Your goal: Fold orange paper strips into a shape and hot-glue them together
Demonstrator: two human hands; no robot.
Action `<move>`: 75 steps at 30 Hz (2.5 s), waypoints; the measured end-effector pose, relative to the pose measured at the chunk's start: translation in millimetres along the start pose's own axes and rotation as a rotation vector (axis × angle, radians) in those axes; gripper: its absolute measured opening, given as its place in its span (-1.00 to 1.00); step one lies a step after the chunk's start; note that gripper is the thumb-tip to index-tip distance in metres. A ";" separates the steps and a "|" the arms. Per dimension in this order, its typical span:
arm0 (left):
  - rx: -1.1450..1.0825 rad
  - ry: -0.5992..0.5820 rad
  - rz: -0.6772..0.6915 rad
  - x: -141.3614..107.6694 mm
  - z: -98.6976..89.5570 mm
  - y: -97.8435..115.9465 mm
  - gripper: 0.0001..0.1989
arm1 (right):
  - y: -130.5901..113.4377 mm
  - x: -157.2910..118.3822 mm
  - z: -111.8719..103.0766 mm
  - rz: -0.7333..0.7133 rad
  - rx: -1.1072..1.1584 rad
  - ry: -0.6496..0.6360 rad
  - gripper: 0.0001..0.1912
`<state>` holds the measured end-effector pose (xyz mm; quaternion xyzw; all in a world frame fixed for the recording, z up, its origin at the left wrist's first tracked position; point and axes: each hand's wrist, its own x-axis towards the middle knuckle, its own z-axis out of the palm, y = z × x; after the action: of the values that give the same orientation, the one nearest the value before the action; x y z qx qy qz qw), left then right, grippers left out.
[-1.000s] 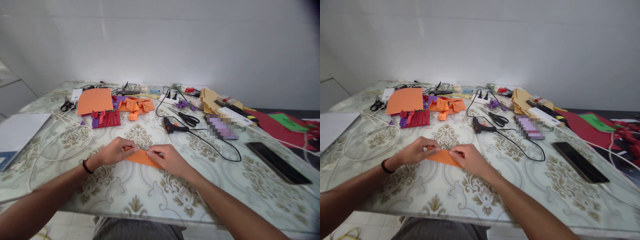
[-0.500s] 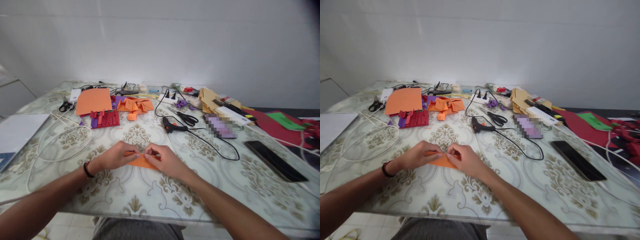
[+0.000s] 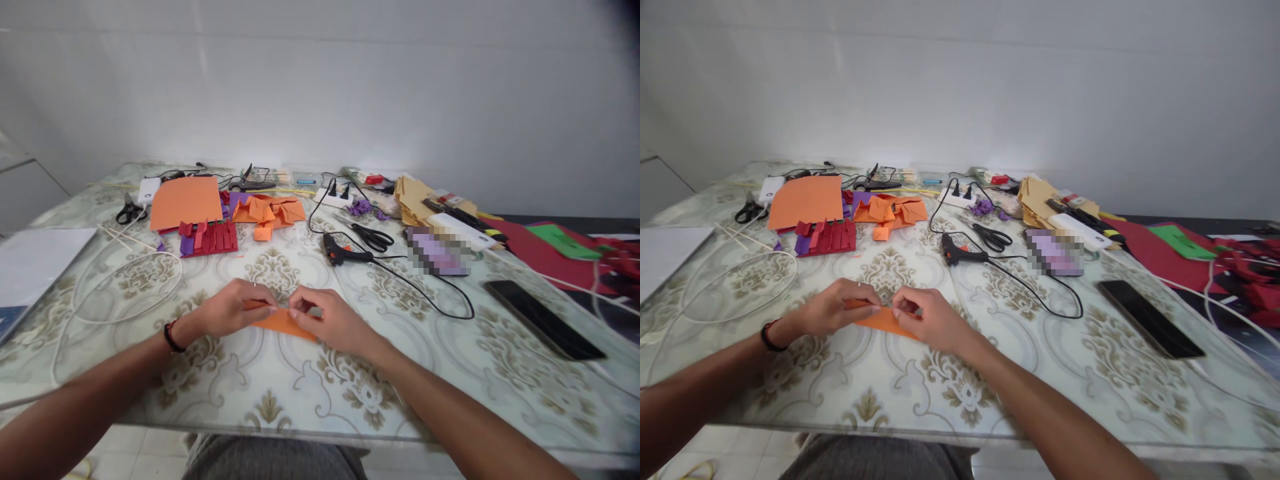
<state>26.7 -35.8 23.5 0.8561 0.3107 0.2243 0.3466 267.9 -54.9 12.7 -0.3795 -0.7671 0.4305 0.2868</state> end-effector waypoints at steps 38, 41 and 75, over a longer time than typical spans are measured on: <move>-0.014 0.088 -0.250 0.3 1.1 -12.9 -0.73 | 13.8 5.2 -0.8 -0.056 -0.098 0.164 -0.81; 0.036 0.119 -0.254 0.1 0.1 -14.7 -0.71 | 14.1 5.6 -1.4 0.009 -0.057 0.169 -0.79; -0.517 0.381 -0.281 7.0 -2.8 -14.4 -0.60 | 21.9 6.3 -6.6 0.104 -0.014 0.151 -0.71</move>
<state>24.6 -21.6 15.9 0.6317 0.4176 0.4012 0.5154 276.9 -39.3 -2.8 -0.4522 -0.7255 0.4096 0.3186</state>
